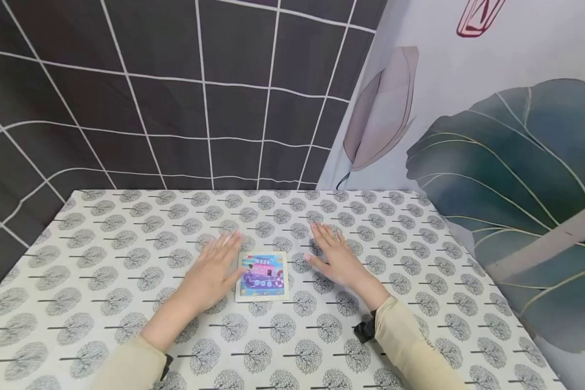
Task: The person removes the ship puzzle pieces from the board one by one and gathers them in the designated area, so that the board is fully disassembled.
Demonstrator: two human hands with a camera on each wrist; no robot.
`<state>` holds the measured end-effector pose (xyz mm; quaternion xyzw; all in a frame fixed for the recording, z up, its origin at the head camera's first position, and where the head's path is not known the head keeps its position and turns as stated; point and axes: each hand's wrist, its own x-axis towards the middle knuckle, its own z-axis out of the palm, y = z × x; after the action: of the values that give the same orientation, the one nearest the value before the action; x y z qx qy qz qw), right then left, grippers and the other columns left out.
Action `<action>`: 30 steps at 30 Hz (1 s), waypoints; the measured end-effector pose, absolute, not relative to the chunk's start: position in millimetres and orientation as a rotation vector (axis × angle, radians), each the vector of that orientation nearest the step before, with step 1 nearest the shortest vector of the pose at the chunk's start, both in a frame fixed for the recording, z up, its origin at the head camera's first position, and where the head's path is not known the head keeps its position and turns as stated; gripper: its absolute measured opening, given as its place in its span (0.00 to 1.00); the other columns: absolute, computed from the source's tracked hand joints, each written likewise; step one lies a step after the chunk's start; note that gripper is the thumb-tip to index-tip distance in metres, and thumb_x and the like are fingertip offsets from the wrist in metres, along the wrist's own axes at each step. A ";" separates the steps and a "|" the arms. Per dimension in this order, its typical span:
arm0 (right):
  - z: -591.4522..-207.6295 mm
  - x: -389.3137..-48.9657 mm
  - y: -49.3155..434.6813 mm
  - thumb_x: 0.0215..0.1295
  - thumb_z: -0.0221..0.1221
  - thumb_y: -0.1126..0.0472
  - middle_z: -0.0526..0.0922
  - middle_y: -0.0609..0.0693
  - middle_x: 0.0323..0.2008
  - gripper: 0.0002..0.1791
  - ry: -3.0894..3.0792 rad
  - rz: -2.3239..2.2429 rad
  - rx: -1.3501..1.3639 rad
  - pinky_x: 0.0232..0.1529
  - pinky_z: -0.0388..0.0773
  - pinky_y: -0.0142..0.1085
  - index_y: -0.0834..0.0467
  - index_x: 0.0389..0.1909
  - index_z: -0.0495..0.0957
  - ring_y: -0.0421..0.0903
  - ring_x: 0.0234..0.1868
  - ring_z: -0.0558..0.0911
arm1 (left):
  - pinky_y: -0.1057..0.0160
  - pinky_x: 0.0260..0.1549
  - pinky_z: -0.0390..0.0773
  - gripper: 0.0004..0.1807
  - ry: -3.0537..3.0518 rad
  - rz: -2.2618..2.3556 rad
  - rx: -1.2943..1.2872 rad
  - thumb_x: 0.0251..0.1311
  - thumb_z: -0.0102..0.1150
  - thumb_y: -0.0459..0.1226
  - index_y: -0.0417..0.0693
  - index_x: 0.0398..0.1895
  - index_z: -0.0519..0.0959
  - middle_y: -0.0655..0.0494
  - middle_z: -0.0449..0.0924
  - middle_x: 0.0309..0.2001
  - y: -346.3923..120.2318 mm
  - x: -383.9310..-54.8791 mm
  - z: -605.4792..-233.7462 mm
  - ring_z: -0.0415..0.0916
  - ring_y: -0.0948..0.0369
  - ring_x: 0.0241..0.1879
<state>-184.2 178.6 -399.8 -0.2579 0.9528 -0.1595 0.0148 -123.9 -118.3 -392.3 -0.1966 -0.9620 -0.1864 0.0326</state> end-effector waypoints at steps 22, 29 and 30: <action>-404.7 -210.7 104.0 0.61 0.58 0.46 0.73 0.55 0.59 0.29 2.731 -0.557 -1.230 0.64 0.67 0.46 0.58 0.60 0.72 0.51 0.60 0.72 | 0.49 0.64 0.63 0.28 -3.003 -0.197 -1.147 0.63 0.51 0.49 0.42 0.61 0.71 0.46 0.69 0.62 -107.7 -113.5 -386.7 0.67 0.50 0.61; -408.1 -214.2 80.9 0.52 0.67 0.59 0.83 0.51 0.38 0.20 2.598 -0.781 -1.179 0.45 0.78 0.31 0.62 0.45 0.80 0.43 0.39 0.81 | 0.51 0.67 0.58 0.32 -3.071 -0.125 -1.300 0.64 0.48 0.51 0.43 0.66 0.64 0.47 0.60 0.68 -112.9 -119.3 -386.2 0.60 0.51 0.66; -410.1 -213.5 77.2 0.51 0.67 0.60 0.83 0.51 0.37 0.19 2.564 -0.789 -1.160 0.43 0.78 0.28 0.62 0.45 0.80 0.42 0.38 0.81 | 0.50 0.67 0.58 0.32 -3.084 -0.127 -1.297 0.64 0.48 0.51 0.43 0.67 0.63 0.46 0.59 0.69 -111.9 -118.0 -388.3 0.60 0.51 0.66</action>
<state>-213.5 77.2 -410.1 -0.3945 0.8720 -0.2684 0.1093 -118.0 -111.9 -388.3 -0.3852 -0.9163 -0.0378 -0.1029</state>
